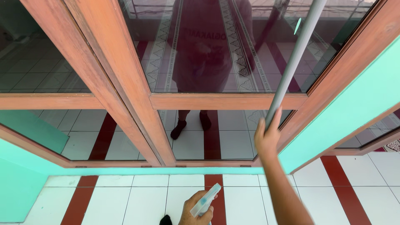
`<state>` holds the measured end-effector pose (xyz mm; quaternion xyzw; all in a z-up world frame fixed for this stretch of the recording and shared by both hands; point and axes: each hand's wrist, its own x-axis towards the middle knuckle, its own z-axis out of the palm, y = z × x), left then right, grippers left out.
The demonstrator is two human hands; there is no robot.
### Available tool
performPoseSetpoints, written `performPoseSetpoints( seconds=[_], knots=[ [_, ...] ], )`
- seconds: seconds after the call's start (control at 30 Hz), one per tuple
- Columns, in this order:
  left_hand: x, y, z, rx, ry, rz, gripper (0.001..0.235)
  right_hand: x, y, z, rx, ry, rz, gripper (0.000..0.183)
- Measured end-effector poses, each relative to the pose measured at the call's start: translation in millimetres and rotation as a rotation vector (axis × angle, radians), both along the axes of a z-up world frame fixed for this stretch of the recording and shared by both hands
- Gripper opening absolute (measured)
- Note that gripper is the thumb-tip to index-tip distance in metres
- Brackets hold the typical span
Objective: The person cleans a glass door by spraying liquid from a bottle and wiping the surface with a squeegee tool.
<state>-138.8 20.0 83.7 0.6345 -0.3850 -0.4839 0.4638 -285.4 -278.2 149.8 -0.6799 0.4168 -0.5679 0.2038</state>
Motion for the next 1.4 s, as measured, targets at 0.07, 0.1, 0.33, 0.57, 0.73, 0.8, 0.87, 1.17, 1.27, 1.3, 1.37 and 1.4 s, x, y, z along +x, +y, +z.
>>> performPoseSetpoints(
  seconds=[0.07, 0.1, 0.33, 0.57, 0.73, 0.8, 0.87, 1.17, 1.27, 1.3, 1.37, 1.4],
  knots=[
    [-0.4, 2.1, 3.9, 0.012, -0.009, 0.0, 0.058, 7.0, -8.9, 39.3, 0.006, -0.007, 0.019, 0.069],
    [0.6, 2.7, 3.3, 0.022, -0.02, -0.001, 0.059, 9.7, -10.6, 47.1, 0.009, -0.015, 0.038, 0.07],
    [15.0, 9.3, -16.7, -0.024, 0.115, 0.13, 0.058, 35.6, 35.4, -101.3, -0.034, 0.097, 0.024, 0.067],
    [35.1, 3.3, -18.5, 0.01, 0.077, 0.095, 0.057, 55.4, 88.1, -187.6, 0.075, 0.141, 0.142, 0.066],
    [61.9, 15.1, -20.7, 0.052, 0.065, 0.1, 0.05, 99.3, 43.3, -34.5, 0.05, 0.136, 0.07, 0.067],
    [81.1, 19.1, -22.2, -0.159, 0.001, 0.07, 0.053, 119.8, 29.5, 31.9, -0.053, 0.057, 0.082, 0.067],
    [100.6, 21.8, -23.7, -0.089, 0.043, 0.089, 0.053, 139.9, 19.4, 83.3, -0.355, 0.057, 0.04, 0.067],
    [203.1, 23.5, -64.5, -0.212, -0.066, 0.025, 0.04, 218.8, 77.3, -35.9, 0.01, 0.019, 0.029, 0.066],
    [237.8, 35.5, -54.6, -0.156, -0.052, 0.008, 0.045, 238.5, 138.2, -141.0, 0.186, 0.042, 0.053, 0.061],
    [247.7, 39.6, -49.1, -0.147, -0.048, 0.012, 0.049, 247.4, 148.7, -163.4, 0.188, 0.037, 0.048, 0.061],
    [261.8, 46.9, -37.8, -0.151, -0.037, 0.015, 0.05, 261.9, 162.1, -182.1, -0.002, 0.048, 0.073, 0.062],
    [266.3, 52.9, -32.3, -0.153, -0.021, 0.025, 0.051, 270.2, 161.8, -176.3, 0.004, 0.049, 0.067, 0.062]
  ],
)
